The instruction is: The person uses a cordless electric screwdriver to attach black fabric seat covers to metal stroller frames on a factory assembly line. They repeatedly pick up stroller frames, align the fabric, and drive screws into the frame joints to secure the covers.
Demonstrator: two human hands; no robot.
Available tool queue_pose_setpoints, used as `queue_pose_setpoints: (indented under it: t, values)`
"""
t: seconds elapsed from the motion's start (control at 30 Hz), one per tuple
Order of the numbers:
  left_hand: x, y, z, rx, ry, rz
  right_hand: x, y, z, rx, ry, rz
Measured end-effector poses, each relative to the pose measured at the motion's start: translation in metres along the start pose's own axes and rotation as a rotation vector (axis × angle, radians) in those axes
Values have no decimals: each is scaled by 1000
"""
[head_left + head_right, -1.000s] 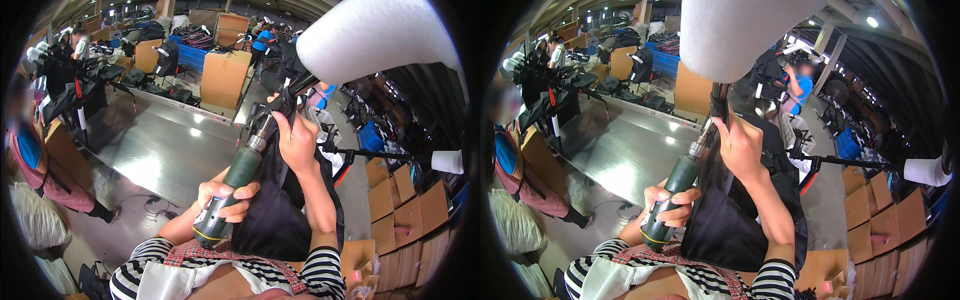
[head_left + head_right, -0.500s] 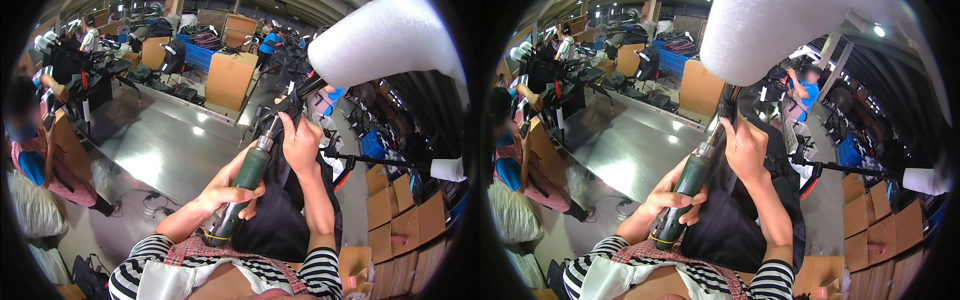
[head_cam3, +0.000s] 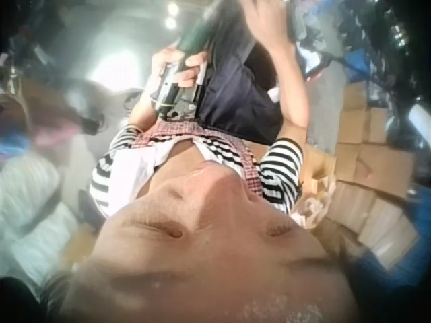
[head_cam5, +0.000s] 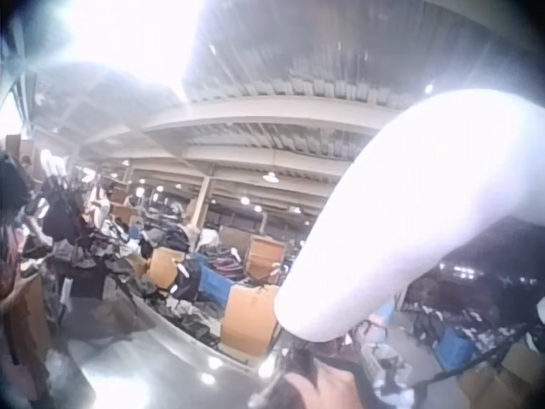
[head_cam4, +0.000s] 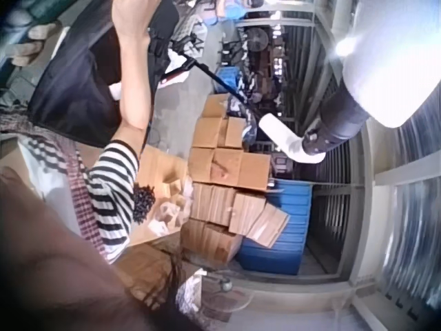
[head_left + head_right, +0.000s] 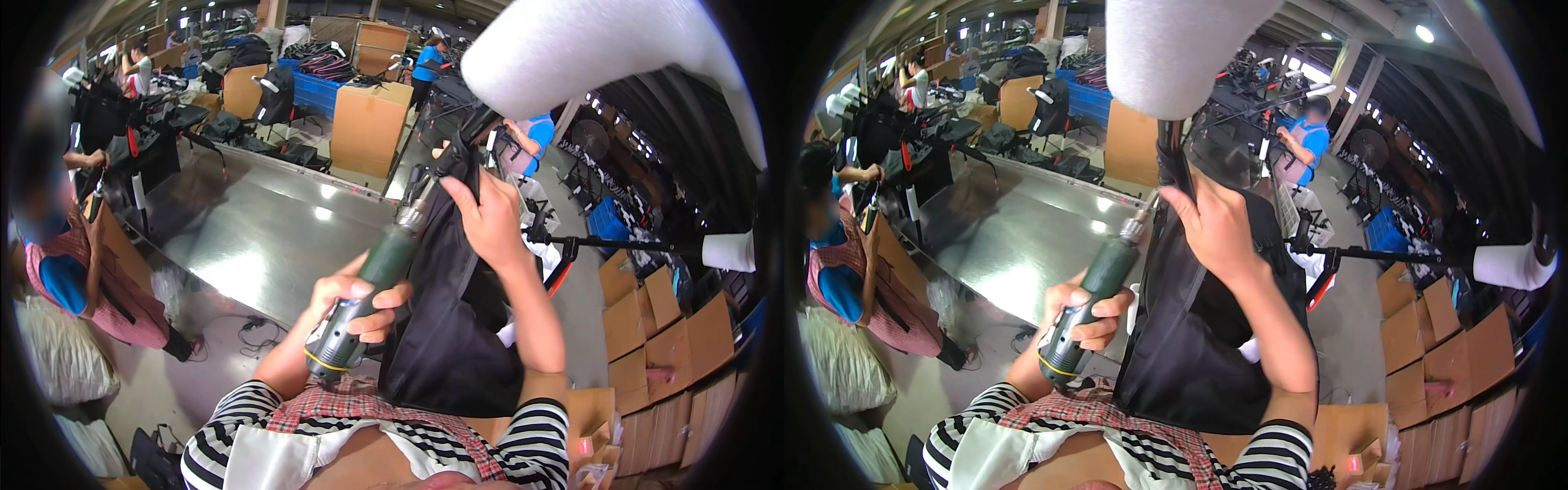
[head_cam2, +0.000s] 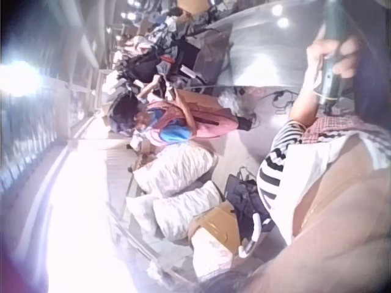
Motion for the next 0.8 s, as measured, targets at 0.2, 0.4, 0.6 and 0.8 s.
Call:
queue_pose_setpoints:
  t: [0.2,0.4,0.6,0.8]
  values:
    - [-17,49,110,-228,420,-809,-150,36,84,509,-146,237]
    - [-93,-12,87,-1187,-27,-1400,-208,76,287,1648,-501,-114]
    - [-53,-47,31,-967,-121,-1192,-205,18,269,1462,326,-654]
    - [25,-58,-37,-618,-175,-912,-77,16,377,1355,139,-667]
Point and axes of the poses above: each hand's wrist, its own z-axis away from the middle knuckle, its own x-axis out of the palm, y = z × x, the point moved 1 cm from there along -z, towards the middle knuckle, and after that the axes turned 12 degrees about x, right-handed, at the moved point
